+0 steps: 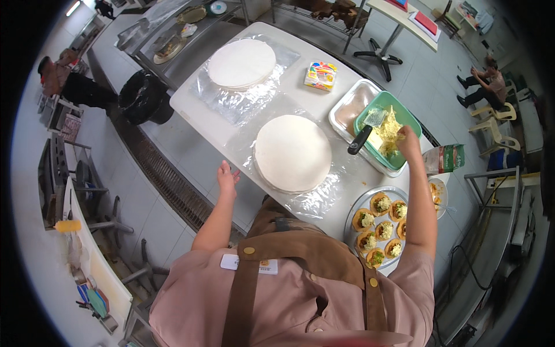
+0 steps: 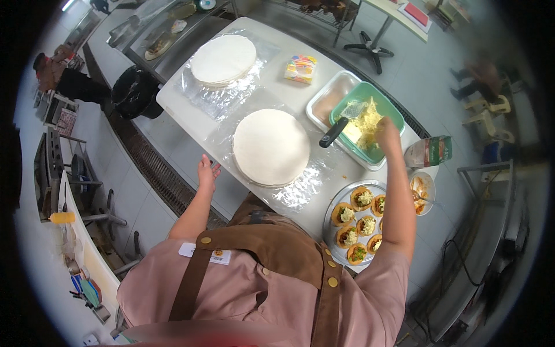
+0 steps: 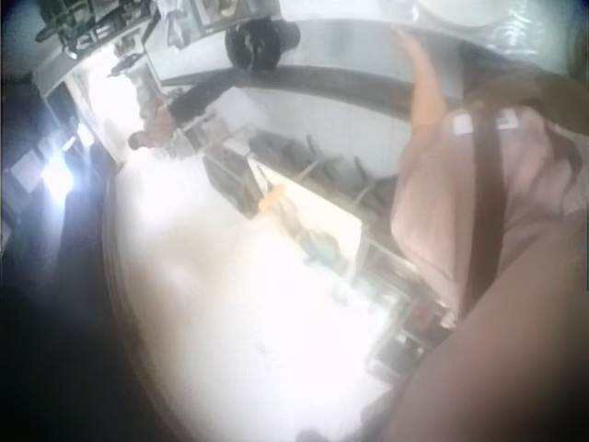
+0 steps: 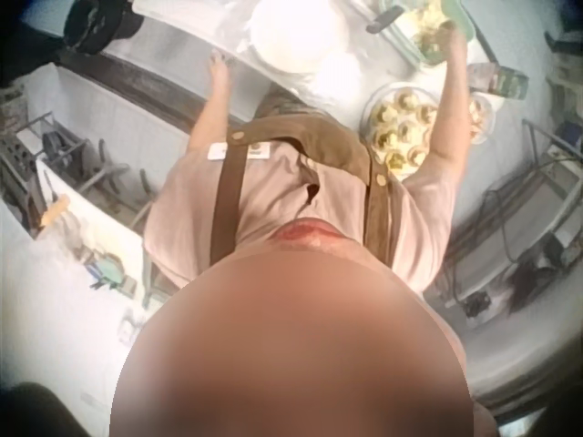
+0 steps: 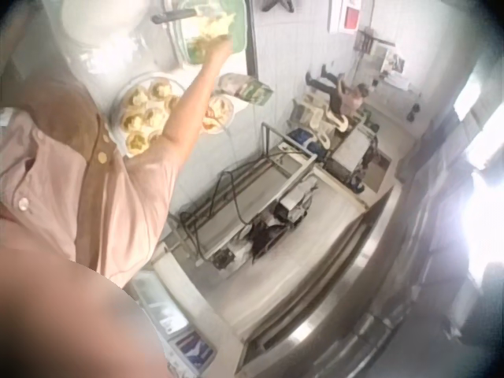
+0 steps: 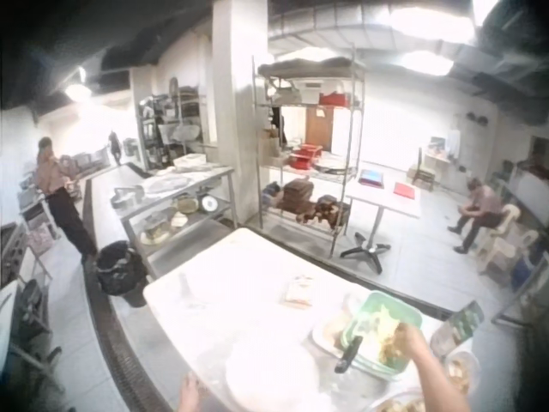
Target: The person places chopped green and yellow vegetables onto small tartlet shells arranged on a tray. They then retrieve a container of shredded cheese from a refrigerator, grate more cheese into the container, and sprinkle the cheese over the tartlets. Finally, they wash their hands in a sink.
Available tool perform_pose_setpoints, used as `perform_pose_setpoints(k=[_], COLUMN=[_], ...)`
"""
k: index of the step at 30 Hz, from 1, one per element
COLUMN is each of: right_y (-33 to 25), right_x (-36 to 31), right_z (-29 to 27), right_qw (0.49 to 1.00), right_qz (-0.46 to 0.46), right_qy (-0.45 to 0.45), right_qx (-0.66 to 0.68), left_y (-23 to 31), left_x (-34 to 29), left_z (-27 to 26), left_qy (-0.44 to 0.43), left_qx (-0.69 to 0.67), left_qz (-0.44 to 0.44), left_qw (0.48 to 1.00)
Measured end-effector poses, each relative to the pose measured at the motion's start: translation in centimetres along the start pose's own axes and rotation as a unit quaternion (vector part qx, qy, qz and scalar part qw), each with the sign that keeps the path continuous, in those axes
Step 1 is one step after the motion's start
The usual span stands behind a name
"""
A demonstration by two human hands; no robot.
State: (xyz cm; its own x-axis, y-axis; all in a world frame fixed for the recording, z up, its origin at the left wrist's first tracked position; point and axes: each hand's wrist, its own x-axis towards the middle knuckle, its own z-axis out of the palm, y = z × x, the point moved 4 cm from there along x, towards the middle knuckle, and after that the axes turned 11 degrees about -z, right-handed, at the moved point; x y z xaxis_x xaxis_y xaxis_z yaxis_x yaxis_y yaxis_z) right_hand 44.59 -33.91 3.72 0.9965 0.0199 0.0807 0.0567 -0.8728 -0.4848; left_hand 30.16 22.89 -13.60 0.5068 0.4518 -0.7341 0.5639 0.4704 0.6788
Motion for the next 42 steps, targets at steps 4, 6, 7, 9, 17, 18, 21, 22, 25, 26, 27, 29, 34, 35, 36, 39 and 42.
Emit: perform_pose_setpoints(k=[4,6,7,9,17,18,21,22,25,26,27,29,34,35,36,39,42], right_y=[2.1,2.4,1.5,1.7,0.5,0.4,-0.7,-0.9,-0.6,-0.2,0.1,0.5,-0.9,-1.4,-1.8,-2.7,-2.7], right_x=[0.6,0.1,-0.1,-2.0,-21.4,-24.6,-33.2,-35.5,-41.0,-42.1,-43.0,-44.2,-43.9,-43.7,-43.7,-43.5,-43.5], right_z=[0.0,0.1,-0.2,-0.5,-7.1,-7.1,-4.8,-3.7,0.1,1.4,2.7,4.8,7.5,7.8,7.8,7.5,6.9], right_qw=[0.916,0.831,0.871,0.728,0.645,0.656,0.664,0.659,0.676,0.691,0.701,0.731,0.837,0.846,0.849,0.864,0.854], right_qz=[0.110,0.168,0.056,0.174,0.156,0.220,0.342,0.364,0.411,0.407,0.410,0.410,0.372,0.368,0.375,0.364,0.388], right_qy=[0.001,0.011,0.006,0.044,0.210,0.248,0.316,0.332,0.394,0.414,0.435,0.458,0.391,0.377,0.366,0.347,0.346], right_qx=[0.385,0.531,0.488,0.662,0.718,0.678,0.585,0.568,0.467,0.431,0.389,0.297,0.086,0.083,0.064,0.003,-0.036], left_y=[0.1,0.3,0.8,1.7,7.5,8.2,10.2,10.6,11.0,10.8,10.5,9.8,8.6,8.5,8.4,8.4,8.4], left_x=[-1.3,-1.8,-1.9,-2.2,-4.1,-4.5,-5.7,-6.2,-7.5,-7.8,-8.1,-8.7,-9.7,-9.8,-9.8,-9.6,-9.1], left_z=[-2.4,-3.4,-3.7,-3.7,3.4,4.6,8.1,9.0,11.3,11.8,12.3,13.1,13.5,13.5,13.4,13.1,12.9], left_qy=[0.041,0.049,0.058,0.052,-0.043,-0.055,-0.100,-0.112,-0.161,-0.169,-0.182,-0.205,-0.231,-0.236,-0.239,-0.242,-0.242], left_qx=[0.020,0.017,0.029,0.050,0.152,0.154,0.187,0.191,0.193,0.201,0.207,0.218,0.249,0.252,0.255,0.260,0.257], left_qz=[0.060,0.084,0.117,0.155,0.298,0.310,0.334,0.339,0.341,0.330,0.326,0.320,0.313,0.309,0.306,0.301,0.298], left_qw=[0.997,0.995,0.991,0.985,0.941,0.937,0.918,0.914,0.906,0.907,0.904,0.899,0.887,0.886,0.885,0.885,0.887])
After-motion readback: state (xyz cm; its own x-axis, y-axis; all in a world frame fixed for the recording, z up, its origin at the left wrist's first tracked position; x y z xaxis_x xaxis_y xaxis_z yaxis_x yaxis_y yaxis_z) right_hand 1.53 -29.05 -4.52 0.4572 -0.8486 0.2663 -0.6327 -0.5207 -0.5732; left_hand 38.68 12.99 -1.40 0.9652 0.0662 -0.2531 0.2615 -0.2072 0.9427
